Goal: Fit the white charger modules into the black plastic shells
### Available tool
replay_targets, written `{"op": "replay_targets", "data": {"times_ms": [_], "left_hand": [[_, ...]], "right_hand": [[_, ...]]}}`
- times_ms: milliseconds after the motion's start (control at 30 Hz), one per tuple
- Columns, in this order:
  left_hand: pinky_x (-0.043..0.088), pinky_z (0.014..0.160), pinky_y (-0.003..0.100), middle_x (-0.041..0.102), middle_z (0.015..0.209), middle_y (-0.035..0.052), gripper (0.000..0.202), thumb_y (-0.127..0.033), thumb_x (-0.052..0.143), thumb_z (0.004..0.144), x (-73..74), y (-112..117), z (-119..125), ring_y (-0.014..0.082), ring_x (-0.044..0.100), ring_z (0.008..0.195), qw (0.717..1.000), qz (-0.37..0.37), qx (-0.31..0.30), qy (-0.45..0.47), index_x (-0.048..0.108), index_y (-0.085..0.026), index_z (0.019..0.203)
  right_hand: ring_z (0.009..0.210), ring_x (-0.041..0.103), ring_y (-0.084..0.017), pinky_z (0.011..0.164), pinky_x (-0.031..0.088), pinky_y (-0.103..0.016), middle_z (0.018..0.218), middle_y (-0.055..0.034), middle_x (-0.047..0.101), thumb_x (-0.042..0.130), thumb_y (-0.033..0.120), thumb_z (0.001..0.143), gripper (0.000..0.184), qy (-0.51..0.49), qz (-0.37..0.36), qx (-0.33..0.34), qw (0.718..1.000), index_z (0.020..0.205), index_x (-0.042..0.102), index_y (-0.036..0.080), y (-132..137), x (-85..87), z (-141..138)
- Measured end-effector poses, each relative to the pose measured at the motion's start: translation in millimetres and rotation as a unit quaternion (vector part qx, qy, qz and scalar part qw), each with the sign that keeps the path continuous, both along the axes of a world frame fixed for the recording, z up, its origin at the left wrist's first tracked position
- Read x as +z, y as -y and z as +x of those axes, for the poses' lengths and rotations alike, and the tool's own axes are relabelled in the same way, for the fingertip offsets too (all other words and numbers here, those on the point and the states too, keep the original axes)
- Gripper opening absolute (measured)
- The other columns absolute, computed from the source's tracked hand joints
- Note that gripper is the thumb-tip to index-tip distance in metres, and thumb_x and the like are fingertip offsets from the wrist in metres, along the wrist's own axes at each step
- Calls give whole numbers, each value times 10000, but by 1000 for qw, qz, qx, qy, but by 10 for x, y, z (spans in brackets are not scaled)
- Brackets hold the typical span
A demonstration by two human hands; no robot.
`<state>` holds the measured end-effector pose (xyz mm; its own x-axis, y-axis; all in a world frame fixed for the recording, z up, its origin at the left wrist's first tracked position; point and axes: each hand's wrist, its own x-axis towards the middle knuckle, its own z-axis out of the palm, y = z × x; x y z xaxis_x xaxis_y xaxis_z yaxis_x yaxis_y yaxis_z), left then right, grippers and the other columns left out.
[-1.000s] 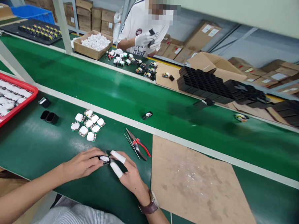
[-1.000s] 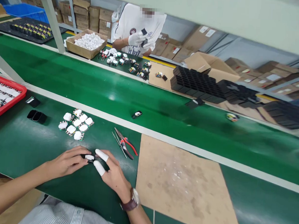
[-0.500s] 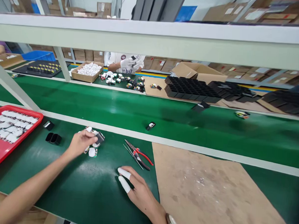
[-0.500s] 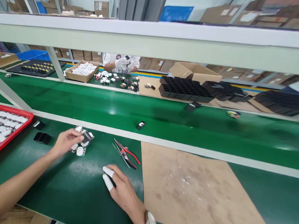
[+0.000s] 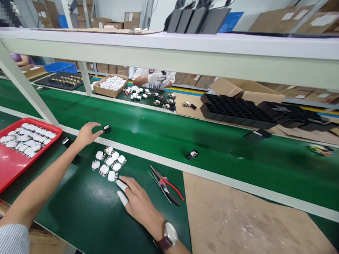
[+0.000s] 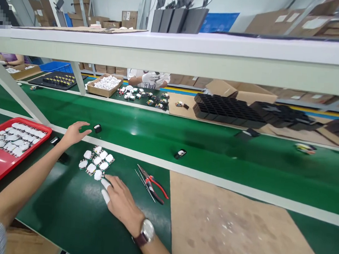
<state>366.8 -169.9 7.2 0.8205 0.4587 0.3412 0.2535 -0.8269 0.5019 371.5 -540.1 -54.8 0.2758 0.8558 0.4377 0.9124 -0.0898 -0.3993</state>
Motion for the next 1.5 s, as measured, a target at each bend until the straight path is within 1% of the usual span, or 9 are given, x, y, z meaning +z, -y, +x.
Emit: {"op": "replay_targets", "data": {"times_ms": [200, 333, 400, 500, 600, 767, 933, 1167, 1500], "left_hand": [[464, 1138, 542, 738, 1267, 165, 462, -650, 721, 878, 37, -72, -1121, 383, 637, 1253, 992, 112, -24, -52, 768, -202, 979], [448, 1147, 579, 696, 1375, 179, 498, -672, 722, 878, -116, -117, -1613, 415, 578, 1349, 979, 164, -25, -117, 766, -205, 1046], [438, 1151, 598, 676, 1419, 178, 516, -671, 745, 859, -187, -122, -1716, 427, 546, 1391, 978, 162, -30, -127, 757, -206, 1081], [431, 1143, 635, 706, 1382, 168, 455, -664, 709, 884, -204, -78, -1734, 444, 525, 1418, 981, 151, -41, -112, 742, -212, 916], [460, 1151, 592, 749, 1302, 129, 416, -588, 646, 951, -75, 139, -1647, 386, 590, 1375, 990, 113, -72, -46, 664, -221, 757], [577, 1038, 378, 708, 1336, 95, 223, -379, 699, 977, 109, 958, -1396, 231, 726, 1142, 981, 11, -189, 46, 631, -217, 839], [598, 985, 356, 685, 1355, 118, 71, -279, 665, 1011, -281, 1608, -1140, 245, 717, 1175, 938, -44, -342, -36, 643, -214, 991], [574, 1085, 442, 592, 1522, 138, 765, -411, 833, 895, -670, 1727, -1157, 325, 635, 1352, 936, -161, -300, -87, 464, -292, 1554], [523, 1166, 450, 566, 1555, 115, 797, -62, 579, 936, -638, 1812, -1200, 273, 587, 1404, 928, -181, -322, -46, 315, -301, 1649]], "right_hand": [[1235, 608, -326, 954, 627, -466, 1404, -149, 646, 701, 32, 859, 169, 121, -41, 41, 991, 951, 721, 172, -465, -25, -52], [959, 658, -319, 805, 623, -506, 1046, -157, 695, 700, 153, 945, 65, 121, -44, 7, 992, 1010, 705, 154, -256, -43, -159], [896, 649, -328, 761, 618, -533, 964, -148, 677, 717, 298, 971, 215, 110, -49, -31, 992, 1104, 693, 131, -64, -54, -172], [1040, 641, -352, 846, 626, -553, 1191, -183, 681, 741, 403, 953, 436, 68, -57, -40, 995, 1275, 637, 128, 227, -57, -138], [1281, 571, -342, 1005, 600, -536, 1486, -150, 582, 687, 256, 976, 395, 30, -80, 12, 996, 1353, 597, 180, 455, -55, -104], [1087, 653, -301, 903, 630, -515, 1214, -133, 697, 567, 113, 993, 255, 13, -80, -26, 996, 1213, 664, 197, 616, -77, -140], [1347, 568, -320, 1053, 590, -542, 1460, -153, 609, 551, 156, 1033, 469, -18, -43, -18, 999, 1496, 507, 209, 611, -85, -160], [1215, 647, -295, 983, 627, -510, 1288, -113, 692, 607, 137, 1010, 494, -56, 13, -34, 998, 1478, 540, 278, 678, -163, -115], [1186, 639, -286, 968, 602, -502, 1250, -123, 642, 612, 67, 974, 577, -96, 83, -57, 990, 1489, 515, 308, 462, 213, -186]]}}
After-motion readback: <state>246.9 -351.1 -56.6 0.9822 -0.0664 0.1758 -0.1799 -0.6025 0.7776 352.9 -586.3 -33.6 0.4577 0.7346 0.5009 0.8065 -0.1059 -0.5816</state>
